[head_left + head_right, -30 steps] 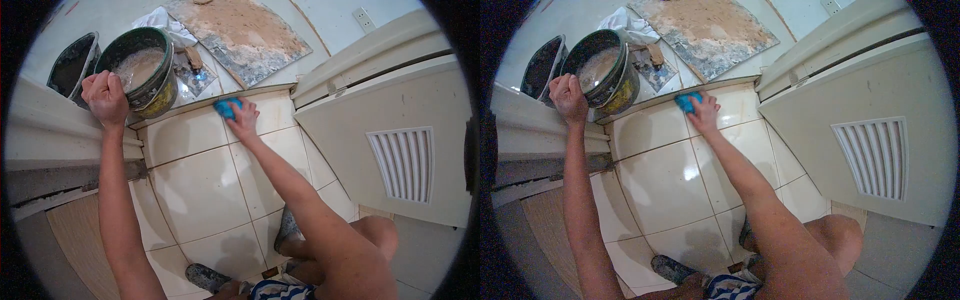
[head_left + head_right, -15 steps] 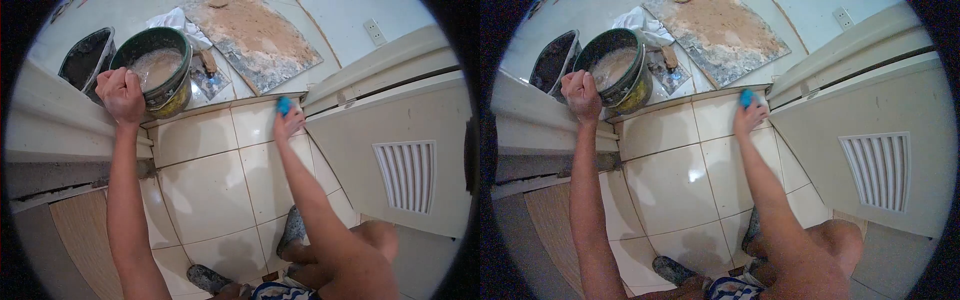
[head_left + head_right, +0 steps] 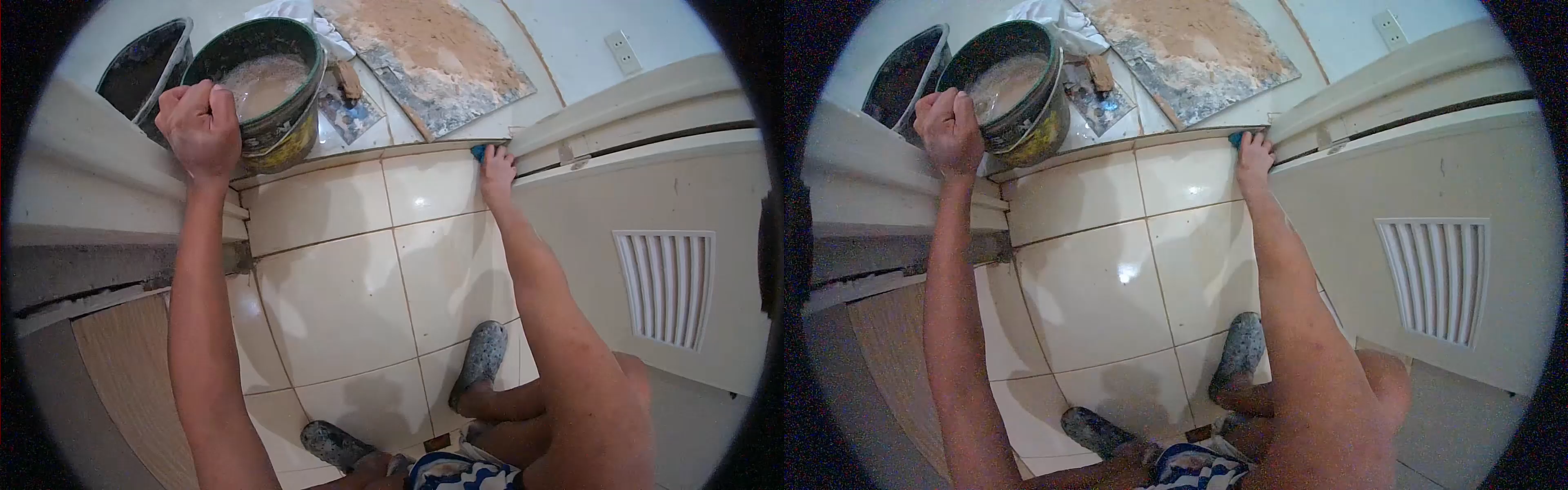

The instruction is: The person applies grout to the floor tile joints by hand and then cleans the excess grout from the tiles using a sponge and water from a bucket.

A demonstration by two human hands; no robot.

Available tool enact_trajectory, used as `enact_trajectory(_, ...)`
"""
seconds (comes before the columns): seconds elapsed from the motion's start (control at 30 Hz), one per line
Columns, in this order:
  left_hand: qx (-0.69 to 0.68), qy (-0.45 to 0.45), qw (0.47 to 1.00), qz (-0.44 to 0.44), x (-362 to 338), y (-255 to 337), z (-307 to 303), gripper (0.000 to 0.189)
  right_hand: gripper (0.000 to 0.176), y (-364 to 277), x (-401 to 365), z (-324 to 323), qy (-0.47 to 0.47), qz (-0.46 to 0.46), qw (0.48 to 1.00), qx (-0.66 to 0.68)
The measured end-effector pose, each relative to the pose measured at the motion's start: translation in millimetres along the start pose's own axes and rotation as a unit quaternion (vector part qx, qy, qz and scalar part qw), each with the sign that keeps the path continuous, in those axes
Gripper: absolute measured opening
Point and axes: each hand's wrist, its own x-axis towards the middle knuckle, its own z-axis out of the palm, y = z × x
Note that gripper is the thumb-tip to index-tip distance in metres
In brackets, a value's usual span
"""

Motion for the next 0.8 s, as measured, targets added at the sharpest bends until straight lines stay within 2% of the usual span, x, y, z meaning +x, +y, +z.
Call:
enact_trajectory(0.03,-0.003,0.003,1.0,-0.005,-0.7,0.8,0.7,0.023,0.039,4.4,4.8,0.1,-0.018,-0.036,0.999,-0.027)
enact_trajectory(0.1,0.009,0.022,1.0,0.008,-0.3,1.6,1.1,0.02,0.039,1.6,12.8,4.3,-0.032,-0.043,0.995,-0.078)
enact_trajectory(0.2,0.019,-0.011,1.0,0.004,-0.7,-4.8,0.0,0.019,0.047,-15.2,14.8,-5.2,-0.244,0.004,0.944,-0.221)
enact_trajectory(0.23,0.019,-0.008,1.0,0.003,0.1,-5.8,-0.3,0.019,0.047,-11.4,16.6,-6.5,-0.241,0.005,0.944,-0.223)
enact_trajectory(0.27,0.01,0.007,1.0,0.0,0.0,-4.2,-0.4,0.02,0.038,-0.6,14.7,-7.7,-0.125,-0.077,0.984,-0.101)
enact_trajectory(0.3,-0.001,0.019,1.0,-0.001,-0.9,-0.2,0.7,0.021,0.029,11.4,7.5,-6.6,-0.006,-0.154,0.988,0.024)
enact_trajectory(0.33,-0.011,0.019,1.0,0.0,-2.3,-1.7,1.3,0.021,0.028,-18.4,-2.3,-67.9,-0.024,-0.112,0.988,0.1)
enact_trajectory(0.4,-0.019,0.015,1.0,-0.004,-2.2,-4.8,3.2,0.022,0.026,-65.0,-45.7,-72.9,-0.04,-0.125,0.962,0.238)
enact_trajectory(0.43,-0.011,0.049,0.998,0.023,2.3,4.4,2.4,0.022,0.041,-113.9,-70.9,-69.6,-0.111,-0.026,0.958,0.264)
enact_trajectory(0.47,-0.015,0.048,0.999,0.018,1.4,1.9,4.0,0.023,0.045,-144.8,-103.8,-50.1,0.067,-0.245,0.924,0.285)
enact_trajectory(0.5,-0.023,0.046,0.998,0.026,2.6,1.5,5.4,0.023,0.051,-170.3,-134.0,-78.1,0.028,-0.252,0.919,0.303)
enact_trajectory(0.53,-0.027,0.037,0.999,0.013,0.7,1.5,4.6,0.023,0.051,-170.8,-136.5,-72.7,0.024,-0.242,0.92,0.307)
enact_trajectory(0.6,-0.029,0.023,0.999,-0.006,-2.7,-1.7,5.3,0.023,0.051,-171.4,-142.2,-48.6,0.055,-0.237,0.866,0.437)
enact_trajectory(0.67,-0.034,0.034,0.999,-0.015,-4.4,0.3,8.7,0.023,0.036,-120.9,-130.0,-11.2,0.068,-0.181,0.928,0.318)
enact_trajectory(0.73,-0.041,0.055,0.997,-0.025,-4.1,3.6,8.4,0.023,0.03,-34.3,-133.2,26.7,0.217,-0.082,0.911,0.341)
enact_trajectory(0.77,-0.031,0.047,0.998,-0.016,-3.9,4.1,7.2,0.022,0.036,13.3,-143.8,34.8,0.221,0.022,0.926,0.306)
enact_trajectory(0.8,-0.02,0.041,0.999,-0.007,-2.4,2.8,5.6,0.021,0.036,51.5,-152.8,-6.3,0.015,0.197,0.94,0.278)
